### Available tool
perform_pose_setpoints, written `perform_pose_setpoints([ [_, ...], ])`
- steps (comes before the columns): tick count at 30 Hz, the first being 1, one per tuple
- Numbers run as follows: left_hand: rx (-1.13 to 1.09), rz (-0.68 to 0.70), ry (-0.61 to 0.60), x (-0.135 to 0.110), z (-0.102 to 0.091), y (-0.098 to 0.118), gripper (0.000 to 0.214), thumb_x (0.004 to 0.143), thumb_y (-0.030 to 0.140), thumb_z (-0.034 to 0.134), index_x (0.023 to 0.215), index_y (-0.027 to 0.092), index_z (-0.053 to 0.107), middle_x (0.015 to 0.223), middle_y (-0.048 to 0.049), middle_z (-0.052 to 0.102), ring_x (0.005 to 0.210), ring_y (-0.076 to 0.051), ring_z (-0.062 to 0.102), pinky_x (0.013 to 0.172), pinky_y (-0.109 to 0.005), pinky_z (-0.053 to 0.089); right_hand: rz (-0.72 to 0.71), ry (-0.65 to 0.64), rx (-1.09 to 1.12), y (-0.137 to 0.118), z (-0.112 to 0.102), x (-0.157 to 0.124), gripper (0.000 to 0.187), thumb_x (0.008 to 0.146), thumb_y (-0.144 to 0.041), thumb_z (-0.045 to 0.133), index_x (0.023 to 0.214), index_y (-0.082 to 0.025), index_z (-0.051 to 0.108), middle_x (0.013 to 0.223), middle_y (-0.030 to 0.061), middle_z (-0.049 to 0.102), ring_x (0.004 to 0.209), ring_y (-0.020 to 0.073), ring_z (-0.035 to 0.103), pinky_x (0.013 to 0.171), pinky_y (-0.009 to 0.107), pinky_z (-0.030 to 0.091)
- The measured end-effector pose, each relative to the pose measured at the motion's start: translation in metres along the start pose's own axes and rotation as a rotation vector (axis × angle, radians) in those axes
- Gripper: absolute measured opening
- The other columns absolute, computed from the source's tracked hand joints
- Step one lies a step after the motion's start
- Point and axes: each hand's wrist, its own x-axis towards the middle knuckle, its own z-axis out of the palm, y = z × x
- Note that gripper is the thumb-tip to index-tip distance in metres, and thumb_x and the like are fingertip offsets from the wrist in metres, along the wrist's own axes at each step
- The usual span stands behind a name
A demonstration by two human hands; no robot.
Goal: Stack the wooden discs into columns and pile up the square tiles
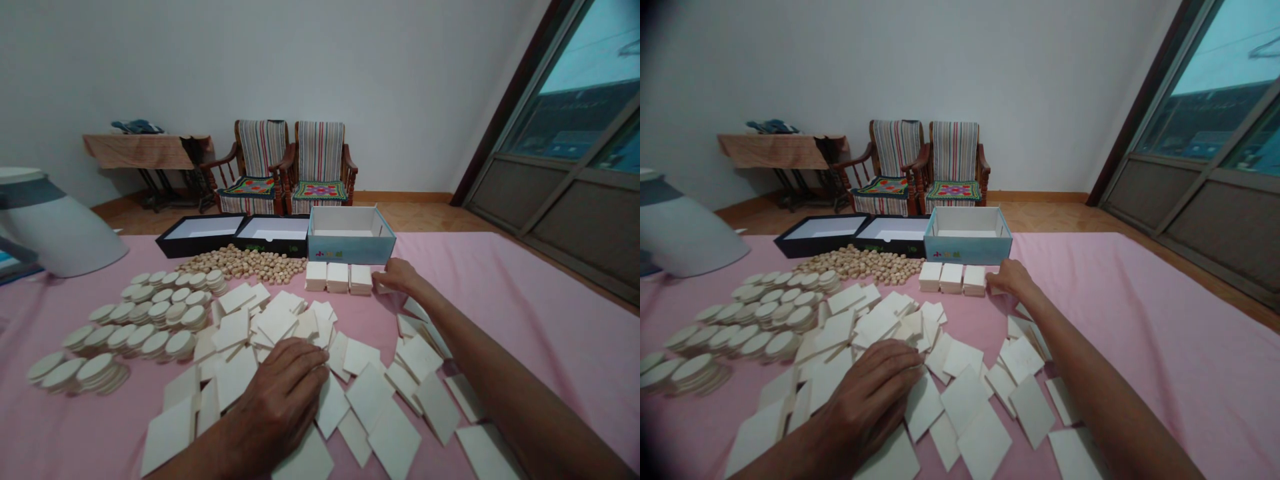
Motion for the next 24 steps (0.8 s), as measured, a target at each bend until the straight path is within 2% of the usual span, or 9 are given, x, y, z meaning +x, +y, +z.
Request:
perform_pose_setpoints([
  [3,0.003,-0.001,0.011,0.000,0.000,0.000,0.025,0.082,0.005,0.049,0.103,0.011,0.061,0.095,-0.0113,0.067,0.095,-0.020,0.060,0.089,-0.037,0.052,-0.016,0.007,0.008,0.008,-0.003,-0.003,0.038,0.077,-0.042,0.054,0.090,-0.012,0.072,0.089,0.0164,0.071,0.076,0.0233,0.065,0.059,0.027,0.041],
  [7,0.012,0.001,0.019,0.000,0.001,0.001,0.026,0.082,0.005,0.048,0.103,0.012,0.061,0.095,-0.0110,0.067,0.095,-0.019,0.061,0.089,-0.037,0.051,-0.058,0.002,0.012,0.032,-0.010,-0.019,0.031,0.079,-0.036,0.053,0.094,-0.015,0.070,0.097,0.0131,0.070,0.085,0.0218,0.064,0.066,0.026,0.042],
  [10,0.014,-0.001,0.022,-0.001,0.002,0.000,0.026,0.082,0.005,0.048,0.103,0.013,0.061,0.096,-0.0109,0.068,0.095,-0.020,0.061,0.090,-0.038,0.051,-0.120,-0.074,-0.004,0.053,-0.010,-0.035,0.031,0.073,-0.033,0.061,0.098,-0.016,0.067,0.097,0.0108,0.069,0.084,0.0219,0.063,0.068,0.028,0.043],
  [14,0.008,0.001,0.003,-0.001,0.001,0.000,0.028,0.081,0.004,0.048,0.104,0.012,0.061,0.096,-0.0115,0.067,0.095,-0.020,0.060,0.089,-0.038,0.051,-0.155,-0.189,-0.025,0.070,-0.006,-0.051,0.043,0.065,-0.029,0.068,0.106,-0.017,0.061,0.102,0.0106,0.066,0.088,0.0229,0.062,0.071,0.029,0.043],
  [17,0.010,0.000,-0.002,0.001,0.000,0.001,0.027,0.081,0.003,0.048,0.103,0.012,0.062,0.097,-0.0114,0.067,0.095,-0.020,0.060,0.090,-0.038,0.051,-0.150,-0.199,-0.049,0.070,-0.002,-0.058,0.040,0.067,-0.029,0.066,0.104,-0.014,0.061,0.102,0.0127,0.065,0.088,0.0231,0.061,0.071,0.029,0.043],
  [21,0.001,-0.006,-0.001,0.000,0.000,0.001,0.026,0.081,0.003,0.050,0.102,0.011,0.062,0.097,-0.0112,0.066,0.096,-0.020,0.059,0.091,-0.038,0.050,-0.162,-0.143,-0.120,0.060,0.000,-0.059,0.035,0.066,-0.028,0.062,0.097,-0.011,0.064,0.098,0.0163,0.065,0.086,0.0253,0.062,0.068,0.030,0.041],
  [24,-0.010,0.001,-0.007,-0.001,0.001,0.000,0.026,0.079,0.002,0.051,0.102,0.009,0.062,0.098,-0.0113,0.066,0.097,-0.020,0.057,0.092,-0.038,0.049,-0.122,-0.127,-0.111,0.050,-0.003,-0.053,0.031,0.071,-0.034,0.057,0.089,-0.010,0.066,0.092,0.0183,0.066,0.082,0.0267,0.063,0.063,0.030,0.039],
])
